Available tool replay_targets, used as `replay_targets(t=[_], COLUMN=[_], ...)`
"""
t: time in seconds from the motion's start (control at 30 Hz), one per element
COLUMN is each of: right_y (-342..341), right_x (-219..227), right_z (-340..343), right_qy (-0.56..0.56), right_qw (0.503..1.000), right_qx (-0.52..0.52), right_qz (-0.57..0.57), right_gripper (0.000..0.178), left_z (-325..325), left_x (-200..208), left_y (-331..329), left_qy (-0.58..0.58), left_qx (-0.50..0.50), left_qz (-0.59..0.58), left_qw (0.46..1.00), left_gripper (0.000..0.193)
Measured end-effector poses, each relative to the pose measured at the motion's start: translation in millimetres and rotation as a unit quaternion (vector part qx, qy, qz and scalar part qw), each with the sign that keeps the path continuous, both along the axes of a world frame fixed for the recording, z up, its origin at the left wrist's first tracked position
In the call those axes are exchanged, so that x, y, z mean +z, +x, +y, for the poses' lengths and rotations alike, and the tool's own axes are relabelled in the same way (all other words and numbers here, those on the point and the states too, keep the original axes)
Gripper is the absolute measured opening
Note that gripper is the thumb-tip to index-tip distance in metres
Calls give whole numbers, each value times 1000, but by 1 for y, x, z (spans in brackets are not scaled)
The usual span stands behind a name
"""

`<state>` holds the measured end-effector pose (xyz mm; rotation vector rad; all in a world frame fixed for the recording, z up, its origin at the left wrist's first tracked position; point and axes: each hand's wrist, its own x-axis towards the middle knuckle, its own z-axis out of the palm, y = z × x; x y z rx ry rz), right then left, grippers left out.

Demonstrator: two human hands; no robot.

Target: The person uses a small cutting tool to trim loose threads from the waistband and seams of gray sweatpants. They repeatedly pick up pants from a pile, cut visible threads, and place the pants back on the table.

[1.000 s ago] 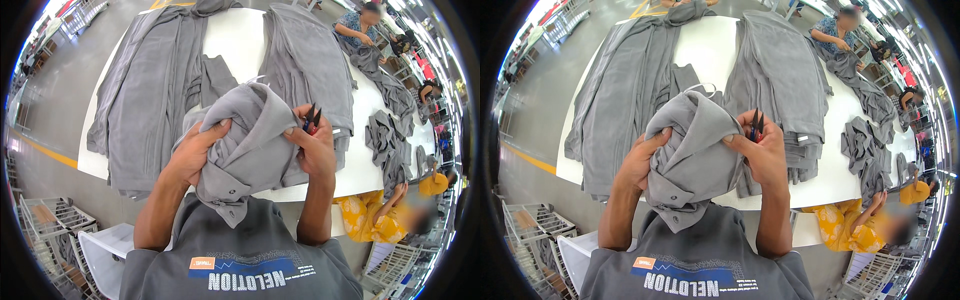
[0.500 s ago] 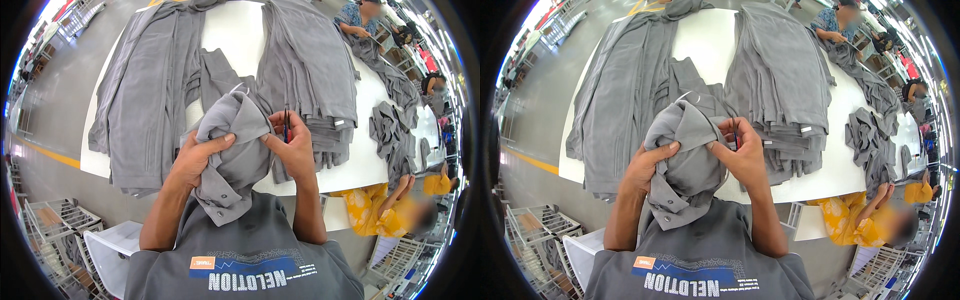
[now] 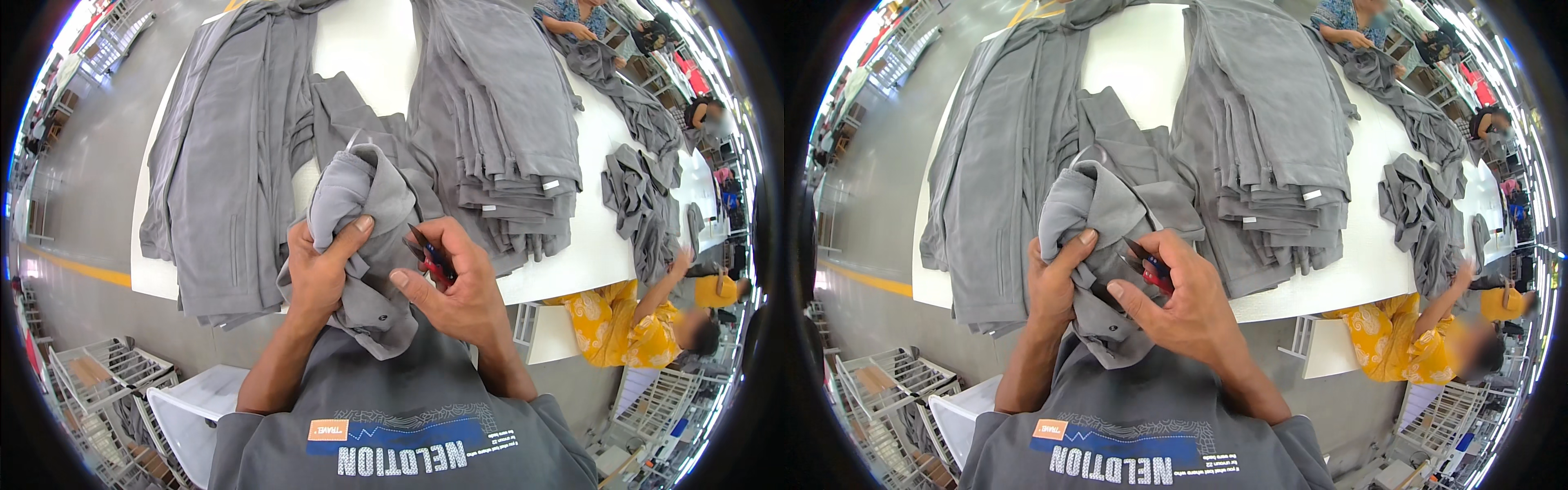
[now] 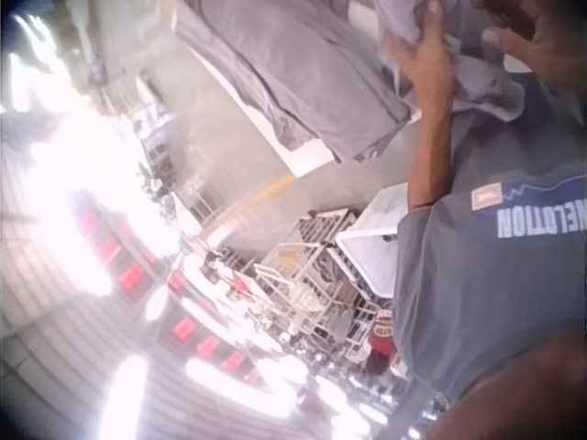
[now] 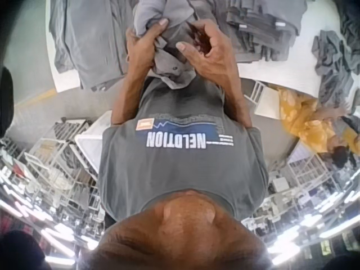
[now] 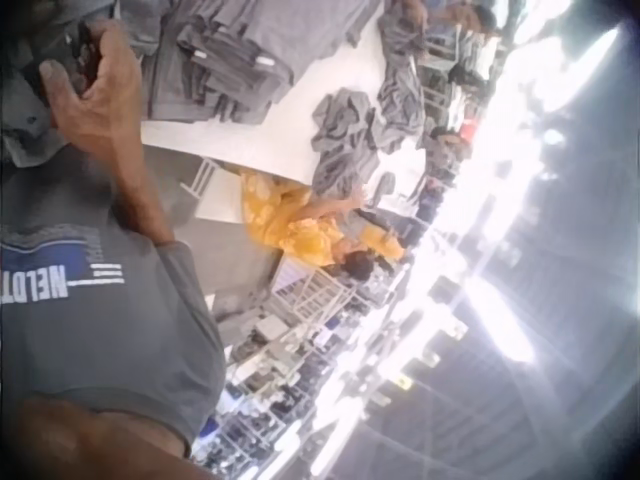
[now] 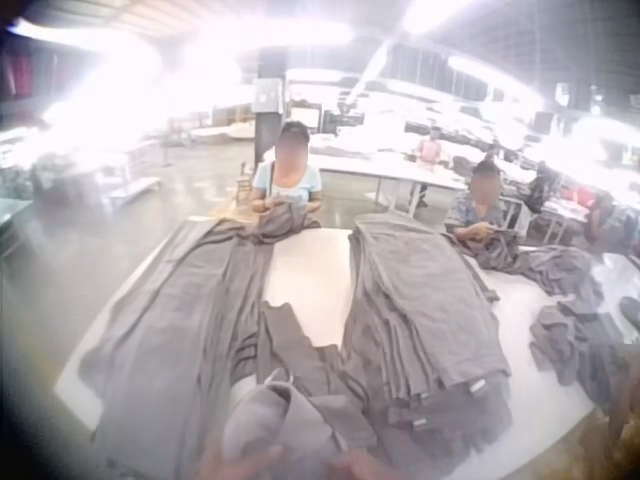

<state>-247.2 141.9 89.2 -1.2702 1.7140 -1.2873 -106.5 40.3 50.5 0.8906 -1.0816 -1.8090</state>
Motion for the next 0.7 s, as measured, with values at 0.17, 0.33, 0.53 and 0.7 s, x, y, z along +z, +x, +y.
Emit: replay_targets(t=[0.17,0.33,0.53,0.7], right_y=[3,10,11,11], right_x=[-12,-12,-10,-10], right_z=[0,-2,-2,-2], right_qy=[2,-35,-37,-36], right_qw=[998,989,981,979], right_qx=[14,9,6,4], right_qz=[54,143,190,200], right_gripper=[30,28,26,24], left_z=[3,7,9,10], left_x=[-11,-13,-12,-16], left_y=[7,5,7,4], left_qy=[-80,-124,-145,-160], left_qx=[26,47,42,54], left_qz=[-21,-13,-24,-34], left_qw=[996,991,988,985], left_gripper=[9,8,8,8])
